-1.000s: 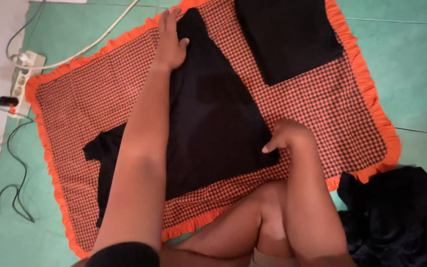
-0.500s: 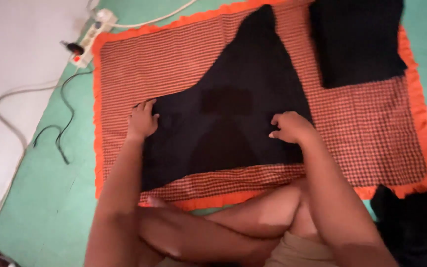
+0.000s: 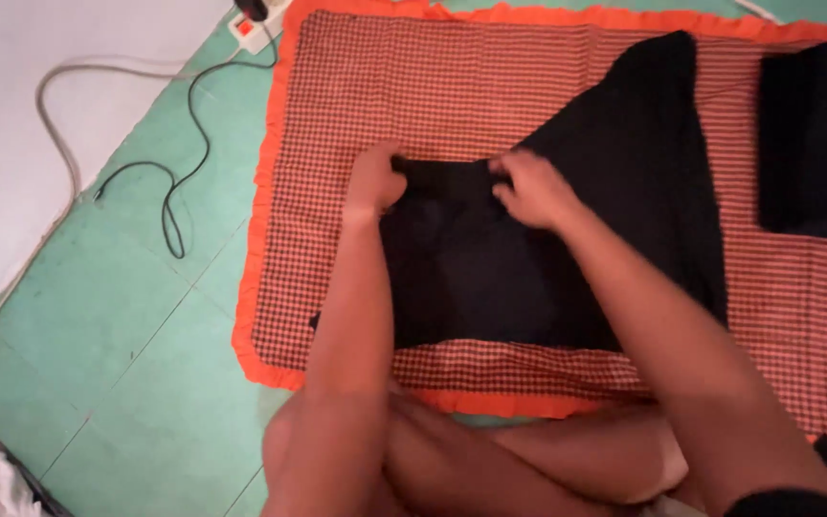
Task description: Folding a black t-shirt into a neat rectangle on a checkered mat.
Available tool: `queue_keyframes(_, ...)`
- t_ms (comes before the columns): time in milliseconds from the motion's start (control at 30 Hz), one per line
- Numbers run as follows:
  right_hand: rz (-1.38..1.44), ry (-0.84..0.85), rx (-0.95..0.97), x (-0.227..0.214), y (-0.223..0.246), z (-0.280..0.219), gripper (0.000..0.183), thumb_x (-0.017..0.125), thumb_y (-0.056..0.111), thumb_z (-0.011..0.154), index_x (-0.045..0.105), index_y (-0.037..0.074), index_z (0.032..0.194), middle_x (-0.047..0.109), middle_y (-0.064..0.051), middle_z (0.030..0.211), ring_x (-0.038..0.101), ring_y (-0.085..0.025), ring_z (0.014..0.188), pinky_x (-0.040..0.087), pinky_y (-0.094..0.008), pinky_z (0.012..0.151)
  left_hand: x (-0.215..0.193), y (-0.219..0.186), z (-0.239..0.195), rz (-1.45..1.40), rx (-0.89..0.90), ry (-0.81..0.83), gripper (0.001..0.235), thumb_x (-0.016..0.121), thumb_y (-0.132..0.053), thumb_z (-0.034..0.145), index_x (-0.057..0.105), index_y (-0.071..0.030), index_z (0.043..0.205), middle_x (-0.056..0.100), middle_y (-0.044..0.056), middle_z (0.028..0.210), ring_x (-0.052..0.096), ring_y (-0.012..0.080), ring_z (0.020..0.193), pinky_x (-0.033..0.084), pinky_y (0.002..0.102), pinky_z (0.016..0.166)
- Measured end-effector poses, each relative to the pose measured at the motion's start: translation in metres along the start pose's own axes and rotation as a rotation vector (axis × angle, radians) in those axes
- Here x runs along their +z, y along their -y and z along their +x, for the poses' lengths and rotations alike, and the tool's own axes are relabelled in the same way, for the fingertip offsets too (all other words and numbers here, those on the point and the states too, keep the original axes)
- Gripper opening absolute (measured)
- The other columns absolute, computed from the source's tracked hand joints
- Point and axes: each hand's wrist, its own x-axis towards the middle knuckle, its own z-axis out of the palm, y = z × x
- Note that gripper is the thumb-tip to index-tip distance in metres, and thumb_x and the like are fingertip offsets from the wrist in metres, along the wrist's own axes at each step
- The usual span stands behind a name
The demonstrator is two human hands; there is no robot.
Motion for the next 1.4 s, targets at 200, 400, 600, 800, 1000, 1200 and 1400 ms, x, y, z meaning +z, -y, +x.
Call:
queue_keyframes(200,0.304,0.152,-0.168,-0.012,0.022,0.101,0.065,0.072,0.027,0.085,0.055,0.013,0.147,0.066,-0.009,0.135,0.064,-0.026,0.12,0.046,-0.038,0.102,-0.08,-0.079,-0.03,-0.806,0.529,0.016,0.04,0.036,0.015,0.06,0.043,-0.017,0.083,0.049,0.0,0.089,0.048,0.0184,0.093,0.036,0.032,0.088)
queue_keyframes(400,1.133,0.789,0.276,-0.009,0.02,0.128,0.048,0.07,-0.02,0.069,0.068,-0.004,0.114,0.075,-0.02,0.11,0.074,-0.033,0.094,0.064,-0.045,0.082,-0.06,-0.053,-0.023,-1.253,0.468,0.078,0.044,0.037,0.02,0.051,0.042,-0.016,0.077,0.068,0.014,0.112,0.06,0.0244,0.108,0.048,0.033,0.093)
queue_keyframes(600,0.192,0.191,0.031,-0.047,0.054,0.156,0.038,0.087,0.026,0.07,0.076,0.018,0.105,0.074,0.004,0.099,0.067,-0.016,0.095,0.047,-0.032,0.08,-0.082,-0.047,-0.017,-0.809,0.458,-0.195,0.039,0.036,0.014,0.073,0.06,-0.014,0.086,0.059,-0.001,0.087,0.057,0.0151,0.085,0.046,0.029,0.08)
queue_keyframes(800,-0.222,-0.502,-0.066,-0.028,0.02,0.203,0.025,0.075,0.017,0.079,0.061,0.006,0.096,0.066,-0.018,0.092,0.062,-0.041,0.082,0.046,-0.052,0.067,-0.045,-0.016,0.003,-0.576,-0.107,-0.429,0.021,0.069,-0.032,0.092,0.065,-0.018,0.108,0.069,-0.002,0.088,0.069,0.0144,0.085,0.053,0.033,0.085)
queue_keyframes(1000,-0.086,-0.449,0.045,-0.017,0.003,0.223,0.015,0.076,0.02,0.084,0.067,0.012,0.075,0.069,-0.002,0.065,0.068,-0.027,0.067,0.047,-0.046,0.065,-0.037,-0.01,-0.011,-0.09,-0.262,0.272,0.071,0.087,-0.039,0.073,0.067,-0.008,0.133,0.07,0.013,0.132,0.067,0.0319,0.12,0.052,0.037,0.102)
queue_keyframes(1200,0.089,-0.324,0.357,-0.017,-0.001,0.229,0.016,0.064,0.017,0.087,0.064,0.011,0.072,0.065,-0.005,0.06,0.061,-0.024,0.056,0.043,-0.04,0.053,-0.033,0.022,0.016,-0.151,-0.426,-0.049,0.053,0.079,-0.047,0.069,0.078,-0.017,0.113,0.077,0.01,0.105,0.073,0.033,0.109,0.057,0.04,0.089)
queue_keyframes(1400,0.266,-0.188,0.655,-0.018,-0.003,0.232,0.021,0.053,0.014,0.089,0.061,0.01,0.07,0.061,-0.008,0.056,0.054,-0.022,0.044,0.039,-0.035,0.042,-0.07,0.015,0.001,-0.229,-0.468,-0.162,0.026,0.079,-0.04,0.078,0.077,-0.017,0.09,0.073,0.004,0.082,0.075,0.0253,0.086,0.057,0.034,0.073)
